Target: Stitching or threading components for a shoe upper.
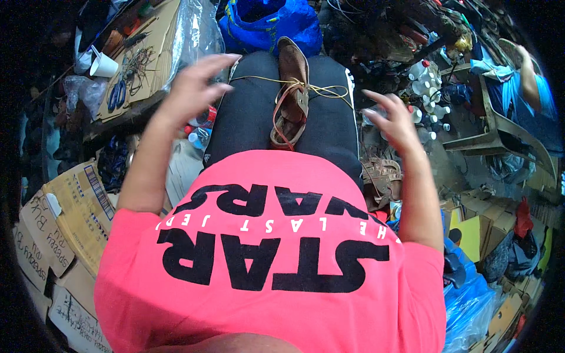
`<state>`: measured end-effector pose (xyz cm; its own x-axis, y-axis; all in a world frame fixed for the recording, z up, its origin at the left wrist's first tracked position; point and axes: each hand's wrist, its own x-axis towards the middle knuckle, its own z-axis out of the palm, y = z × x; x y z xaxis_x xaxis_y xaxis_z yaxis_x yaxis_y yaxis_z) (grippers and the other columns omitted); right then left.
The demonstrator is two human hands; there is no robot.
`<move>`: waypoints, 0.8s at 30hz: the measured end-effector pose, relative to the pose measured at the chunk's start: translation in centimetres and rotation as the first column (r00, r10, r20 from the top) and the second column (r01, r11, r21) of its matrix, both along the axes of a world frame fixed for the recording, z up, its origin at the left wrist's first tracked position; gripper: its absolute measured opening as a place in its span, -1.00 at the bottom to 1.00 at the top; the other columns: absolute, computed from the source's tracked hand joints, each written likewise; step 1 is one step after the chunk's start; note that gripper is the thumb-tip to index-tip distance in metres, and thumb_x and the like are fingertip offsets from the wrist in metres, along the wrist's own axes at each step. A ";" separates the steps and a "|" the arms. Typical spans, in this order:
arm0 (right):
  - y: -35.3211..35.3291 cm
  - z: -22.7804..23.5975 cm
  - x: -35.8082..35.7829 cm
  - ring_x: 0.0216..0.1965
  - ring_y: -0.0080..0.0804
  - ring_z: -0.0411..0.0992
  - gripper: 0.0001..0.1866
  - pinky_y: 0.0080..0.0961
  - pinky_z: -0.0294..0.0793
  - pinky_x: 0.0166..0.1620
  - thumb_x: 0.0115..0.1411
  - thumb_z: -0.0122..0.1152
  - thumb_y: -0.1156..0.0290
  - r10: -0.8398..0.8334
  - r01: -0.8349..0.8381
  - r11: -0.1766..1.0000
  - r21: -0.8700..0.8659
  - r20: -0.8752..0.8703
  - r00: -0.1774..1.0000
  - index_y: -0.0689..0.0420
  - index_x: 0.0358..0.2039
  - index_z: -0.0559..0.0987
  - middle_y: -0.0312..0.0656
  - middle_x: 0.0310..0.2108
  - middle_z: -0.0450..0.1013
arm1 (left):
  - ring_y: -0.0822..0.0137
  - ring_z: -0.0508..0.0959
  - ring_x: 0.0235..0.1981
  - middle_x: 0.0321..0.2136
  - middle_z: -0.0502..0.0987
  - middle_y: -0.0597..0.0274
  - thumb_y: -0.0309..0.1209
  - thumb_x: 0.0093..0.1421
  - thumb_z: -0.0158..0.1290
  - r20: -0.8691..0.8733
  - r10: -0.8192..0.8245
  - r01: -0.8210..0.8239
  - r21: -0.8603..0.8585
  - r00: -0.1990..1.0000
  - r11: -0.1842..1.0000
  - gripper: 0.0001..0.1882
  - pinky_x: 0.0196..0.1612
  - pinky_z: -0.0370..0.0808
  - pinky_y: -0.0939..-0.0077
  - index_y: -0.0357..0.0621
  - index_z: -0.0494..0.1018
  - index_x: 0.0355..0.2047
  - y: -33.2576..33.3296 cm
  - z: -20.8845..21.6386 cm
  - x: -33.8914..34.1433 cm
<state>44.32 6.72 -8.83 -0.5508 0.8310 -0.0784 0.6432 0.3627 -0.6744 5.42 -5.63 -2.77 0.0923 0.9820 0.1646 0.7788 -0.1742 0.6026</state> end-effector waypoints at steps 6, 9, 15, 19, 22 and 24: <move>-0.7 -0.1 -5.0 -0.28 -0.21 0.41 -0.80 -0.36 0.39 -0.20 0.08 0.26 0.38 0.057 -0.054 0.998 0.027 -0.119 0.991 0.20 -0.33 0.49 -0.09 -0.34 0.40 | 0.46 0.49 -0.39 -0.47 0.56 0.26 -0.38 0.15 0.12 0.252 -0.011 0.089 -0.298 0.968 0.950 -0.75 -0.23 0.42 0.51 -0.20 0.51 -0.18 2.2 -2.5 3.6; -0.1 -0.4 -3.2 -0.28 -0.11 0.40 -0.85 -0.32 0.39 -0.20 0.10 0.19 0.44 0.057 -0.052 0.991 0.123 -0.034 0.998 0.21 -0.37 0.43 -0.04 -0.36 0.40 | 0.55 0.40 -0.44 -0.55 0.47 0.36 -0.29 0.18 0.09 0.212 0.236 -0.170 -0.287 0.948 0.943 -0.78 -0.34 0.36 0.60 -0.22 0.51 -0.41 1.3 -2.3 -1.1; 2.8 -4.1 7.0 -0.31 -0.07 0.39 -0.86 -0.29 0.36 -0.21 0.14 0.14 0.45 -0.264 0.238 0.946 0.222 0.096 0.960 0.22 -0.38 0.38 -0.01 -0.39 0.39 | 0.48 0.44 -0.51 -0.58 0.51 0.32 -0.28 0.19 0.05 0.184 0.479 -0.448 -0.190 0.858 0.874 -0.76 -0.38 0.36 0.57 -0.23 0.53 -0.42 -4.3 -3.6 -12.7; 4.2 -7.3 13.5 -0.20 -0.11 0.44 -0.76 -0.35 0.39 -0.13 0.16 0.13 0.34 -0.374 0.356 0.927 0.114 0.244 0.895 0.16 -0.19 0.56 0.00 -0.28 0.48 | 0.17 0.51 -0.20 -0.25 0.54 0.08 -0.32 0.15 0.06 -0.270 0.530 -0.557 -0.031 0.804 0.830 -0.71 -0.10 0.40 0.37 -0.22 0.49 -0.16 -2.3 -2.8 -9.6; 3.6 -8.3 13.3 -0.29 -0.09 0.46 -0.75 -0.35 0.41 -0.19 0.16 0.13 0.38 -0.391 0.323 0.909 0.265 0.269 0.880 0.11 -0.14 0.58 0.00 -0.32 0.49 | 0.03 0.37 0.10 0.06 0.40 -0.01 -0.28 0.08 0.13 -0.125 0.167 -0.148 0.149 0.978 0.978 -0.51 0.15 0.30 0.27 -0.16 0.39 0.02 2.4 -1.4 -2.6; 2.7 -4.9 6.7 -0.43 -0.32 0.47 -0.78 -0.51 0.43 -0.30 0.12 0.16 0.49 -0.374 0.370 0.928 0.056 0.107 0.921 0.10 -0.19 0.61 -0.07 -0.43 0.52 | 0.08 0.37 0.12 0.08 0.38 -0.01 -0.19 0.07 0.17 -0.087 -0.012 0.025 0.155 0.996 0.988 -0.44 0.16 0.28 0.29 -0.08 0.36 0.07 4.7 -1.3 2.3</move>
